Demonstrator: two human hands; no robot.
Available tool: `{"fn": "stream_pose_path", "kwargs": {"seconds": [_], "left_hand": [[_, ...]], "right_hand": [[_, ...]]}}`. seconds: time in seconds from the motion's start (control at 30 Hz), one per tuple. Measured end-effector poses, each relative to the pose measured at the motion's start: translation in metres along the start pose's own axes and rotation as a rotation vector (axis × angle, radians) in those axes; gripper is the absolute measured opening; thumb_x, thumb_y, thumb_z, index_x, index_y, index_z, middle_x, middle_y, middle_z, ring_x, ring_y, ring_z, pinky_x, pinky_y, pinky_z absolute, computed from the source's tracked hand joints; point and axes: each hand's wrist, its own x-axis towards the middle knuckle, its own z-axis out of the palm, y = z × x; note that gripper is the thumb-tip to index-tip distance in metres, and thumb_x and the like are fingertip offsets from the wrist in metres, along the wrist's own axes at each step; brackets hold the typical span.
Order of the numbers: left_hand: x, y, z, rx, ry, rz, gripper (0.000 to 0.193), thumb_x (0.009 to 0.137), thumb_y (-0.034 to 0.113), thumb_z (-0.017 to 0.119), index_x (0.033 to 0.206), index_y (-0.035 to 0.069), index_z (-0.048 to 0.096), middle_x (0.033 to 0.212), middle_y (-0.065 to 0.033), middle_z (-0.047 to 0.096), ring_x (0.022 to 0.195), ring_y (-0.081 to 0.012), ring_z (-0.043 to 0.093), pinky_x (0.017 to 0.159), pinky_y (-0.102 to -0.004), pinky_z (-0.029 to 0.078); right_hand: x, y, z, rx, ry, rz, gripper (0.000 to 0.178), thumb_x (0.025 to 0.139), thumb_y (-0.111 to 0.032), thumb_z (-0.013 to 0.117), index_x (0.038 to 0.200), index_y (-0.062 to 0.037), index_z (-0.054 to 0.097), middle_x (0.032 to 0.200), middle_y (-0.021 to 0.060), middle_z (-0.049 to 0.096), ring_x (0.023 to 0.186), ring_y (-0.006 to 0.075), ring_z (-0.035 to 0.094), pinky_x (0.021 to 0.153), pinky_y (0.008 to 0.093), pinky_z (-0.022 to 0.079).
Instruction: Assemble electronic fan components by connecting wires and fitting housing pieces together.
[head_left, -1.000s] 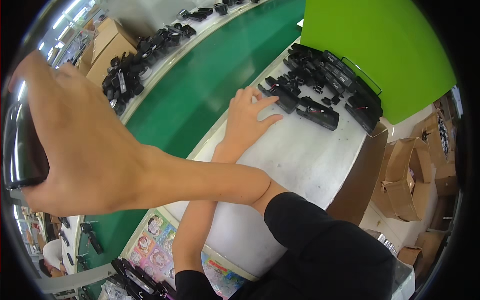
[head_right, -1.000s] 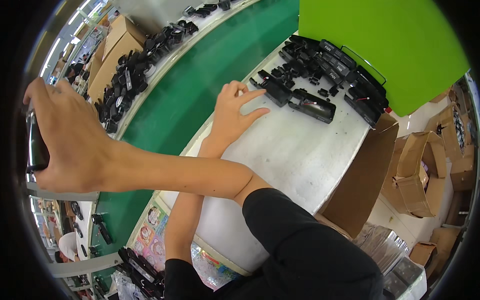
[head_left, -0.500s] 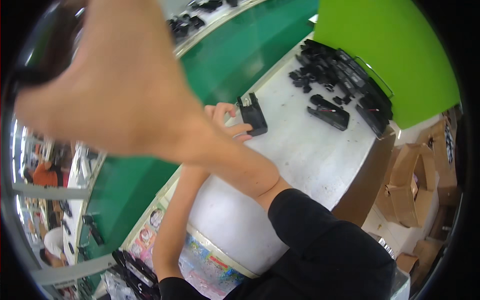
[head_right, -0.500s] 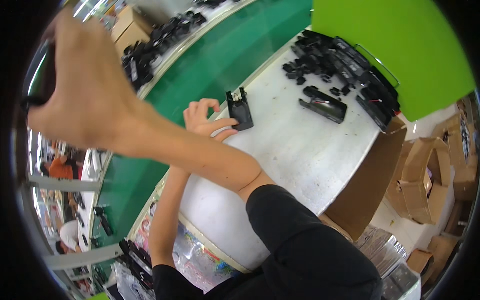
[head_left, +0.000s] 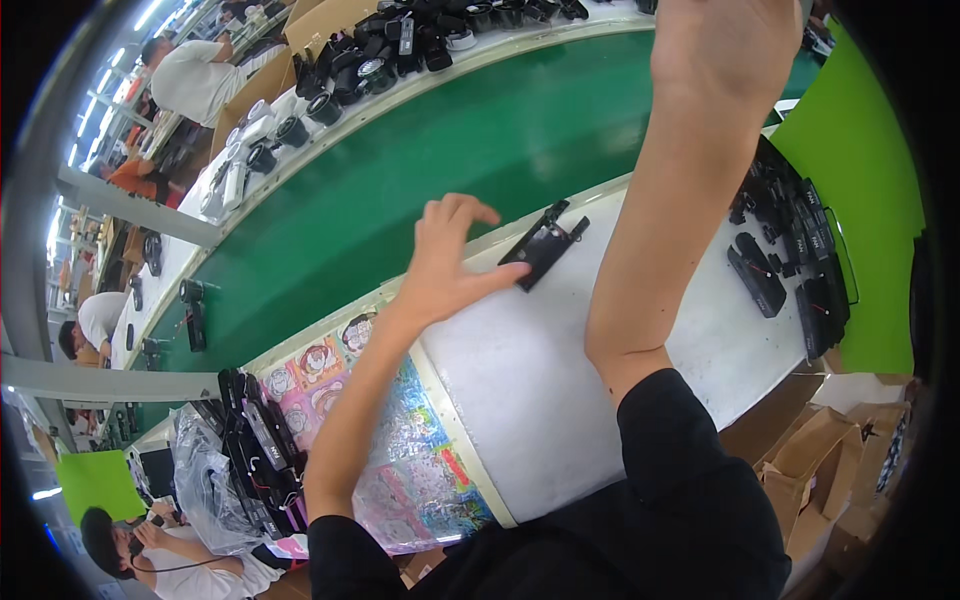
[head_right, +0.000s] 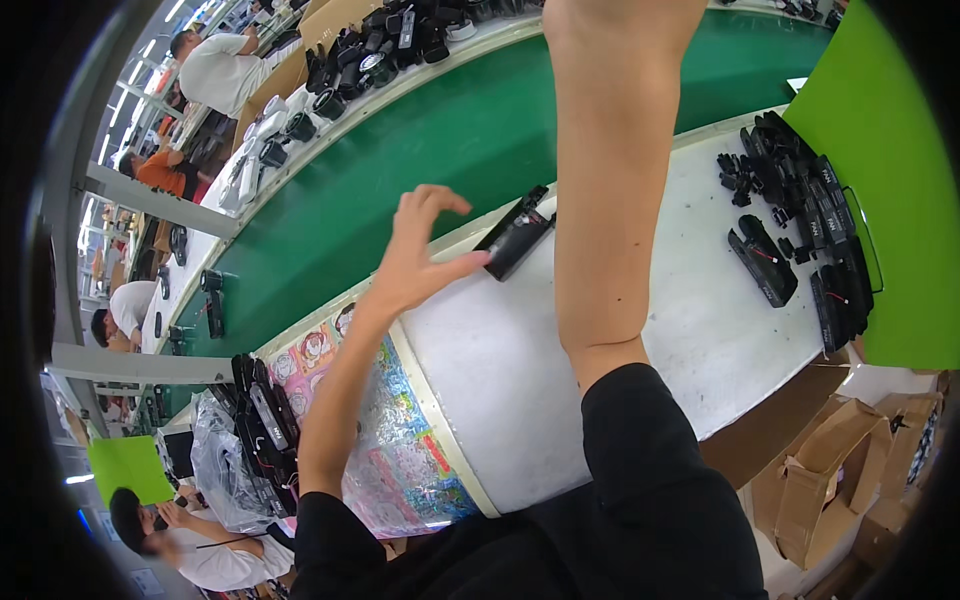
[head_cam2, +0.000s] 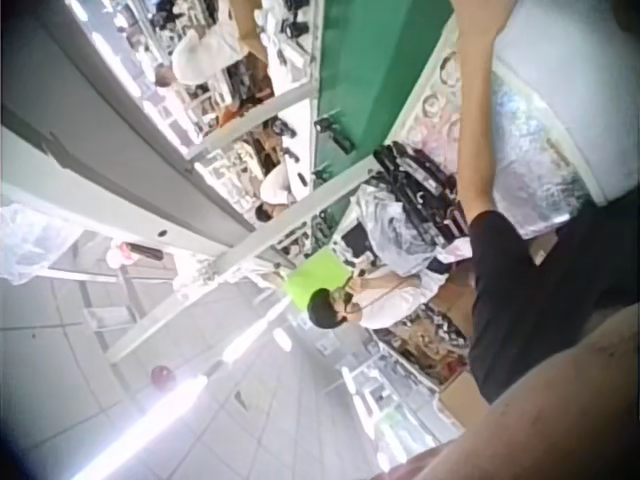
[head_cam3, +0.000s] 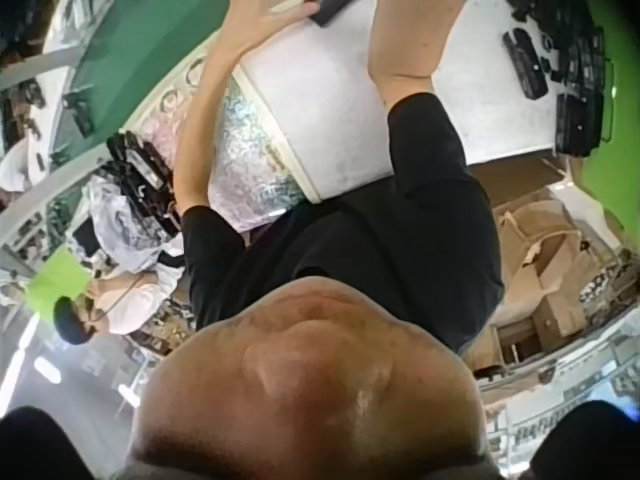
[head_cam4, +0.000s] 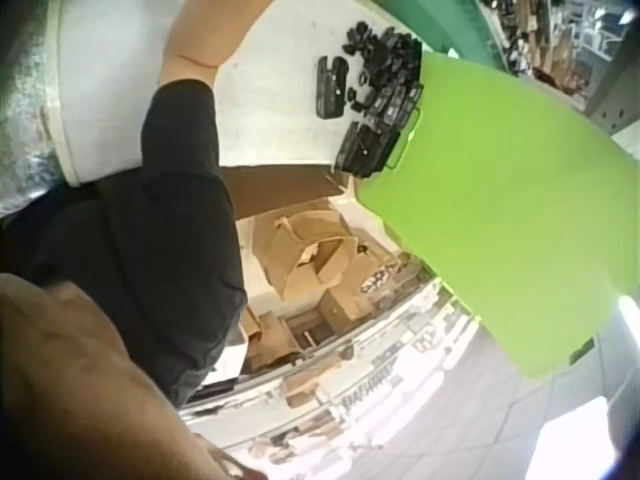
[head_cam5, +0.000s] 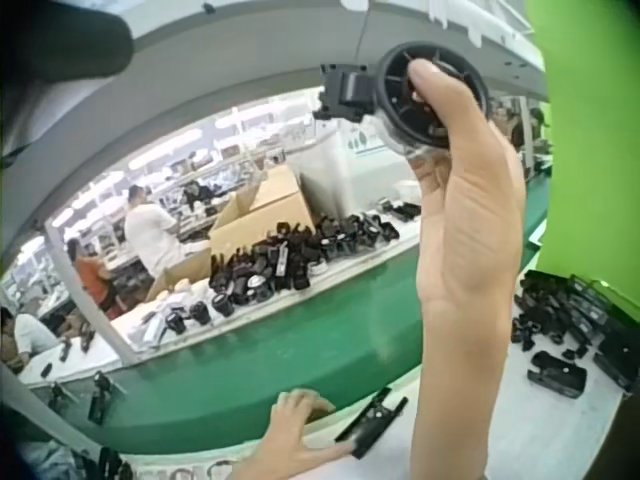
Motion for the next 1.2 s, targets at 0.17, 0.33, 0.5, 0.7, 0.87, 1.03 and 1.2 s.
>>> {"fn": "stream_pose_path", "kwargs": {"seconds": [0.17, 0.33, 0.5, 0.7, 0.87, 1.03, 1.2], "left_hand": [[0.034, 0.026, 0.059, 0.041, 0.032, -0.081, 0.068, 0.064, 0.043, 0.075, 0.111, -0.001, 0.053, 0.112, -0.0134, 0.045, 0.107, -0.0301, 0.039, 0.090, -0.0408, 0.032], [0.029, 0.019, 0.070, -0.256, 0.117, -0.176, 0.051, 0.063, 0.024, 0.077, 0.102, 0.000, 0.055, 0.105, -0.0144, 0.051, 0.098, -0.0319, 0.047, 0.085, -0.0389, 0.039], [0.042, 0.033, 0.012, -1.209, 0.301, -0.481, 0.051, 0.074, 0.009, 0.072, 0.113, 0.001, 0.039, 0.087, -0.0112, 0.058, 0.067, -0.0174, 0.062, 0.052, -0.0307, 0.053], [0.033, 0.030, -0.053, -1.538, 0.307, -0.501, 0.056, 0.082, 0.030, 0.067, 0.121, 0.004, 0.037, 0.096, -0.0114, 0.054, 0.072, -0.0222, 0.062, 0.058, -0.0396, 0.055], [0.027, 0.031, -0.077, -1.637, 0.224, -0.329, 0.060, 0.088, 0.054, 0.039, 0.125, 0.007, 0.037, 0.098, -0.0135, 0.057, 0.073, -0.0243, 0.062, 0.062, -0.0394, 0.053], [0.021, 0.036, -0.082, -1.568, 0.231, -0.289, 0.049, 0.090, 0.045, 0.040, 0.121, 0.007, 0.042, 0.100, -0.0127, 0.058, 0.077, -0.0219, 0.062, 0.064, -0.0385, 0.054], [0.018, 0.035, -0.086, -1.429, 0.320, -0.269, 0.041, 0.088, 0.038, 0.049, 0.111, 0.004, 0.046, 0.093, -0.0099, 0.058, 0.074, -0.0169, 0.062, 0.059, -0.0314, 0.053]], "right_hand": [[0.002, -0.008, 0.006, 0.086, 0.302, 0.218, 0.022, 0.079, -0.024, 0.070, 0.096, -0.0108, 0.063, 0.088, -0.0005, 0.064, 0.080, 0.0099, 0.058, 0.073, 0.0243, 0.044], [0.002, -0.003, 0.001, 0.097, 0.336, 0.287, 0.024, 0.083, -0.025, 0.064, 0.097, -0.0076, 0.059, 0.086, 0.0025, 0.063, 0.075, 0.0127, 0.062, 0.068, 0.0286, 0.051], [0.008, 0.008, -0.012, 0.141, 0.125, 0.354, 0.021, 0.084, -0.019, 0.062, 0.100, -0.0057, 0.061, 0.090, 0.0051, 0.065, 0.080, 0.0169, 0.062, 0.074, 0.0329, 0.050], [-0.004, 0.031, 0.010, 0.100, 0.021, 0.569, 0.025, 0.084, -0.022, 0.060, 0.099, -0.0025, 0.060, 0.092, 0.0078, 0.065, 0.082, 0.0175, 0.063, 0.073, 0.0305, 0.050], [-0.025, 0.047, 0.030, -0.069, -0.253, 0.830, 0.027, 0.084, -0.023, 0.061, 0.101, -0.0031, 0.059, 0.092, 0.0061, 0.065, 0.082, 0.0133, 0.062, 0.072, 0.0282, 0.049], [-0.043, 0.050, 0.048, -0.272, -0.538, 0.875, 0.029, 0.082, -0.026, 0.063, 0.103, -0.0054, 0.061, 0.091, 0.0006, 0.063, 0.084, 0.0089, 0.059, 0.073, 0.0259, 0.045], [-0.053, 0.052, 0.057, -0.417, -0.677, 0.798, 0.029, 0.081, -0.027, 0.063, 0.102, -0.0072, 0.061, 0.090, -0.0006, 0.062, 0.083, 0.0073, 0.056, 0.074, 0.0245, 0.043]]}}
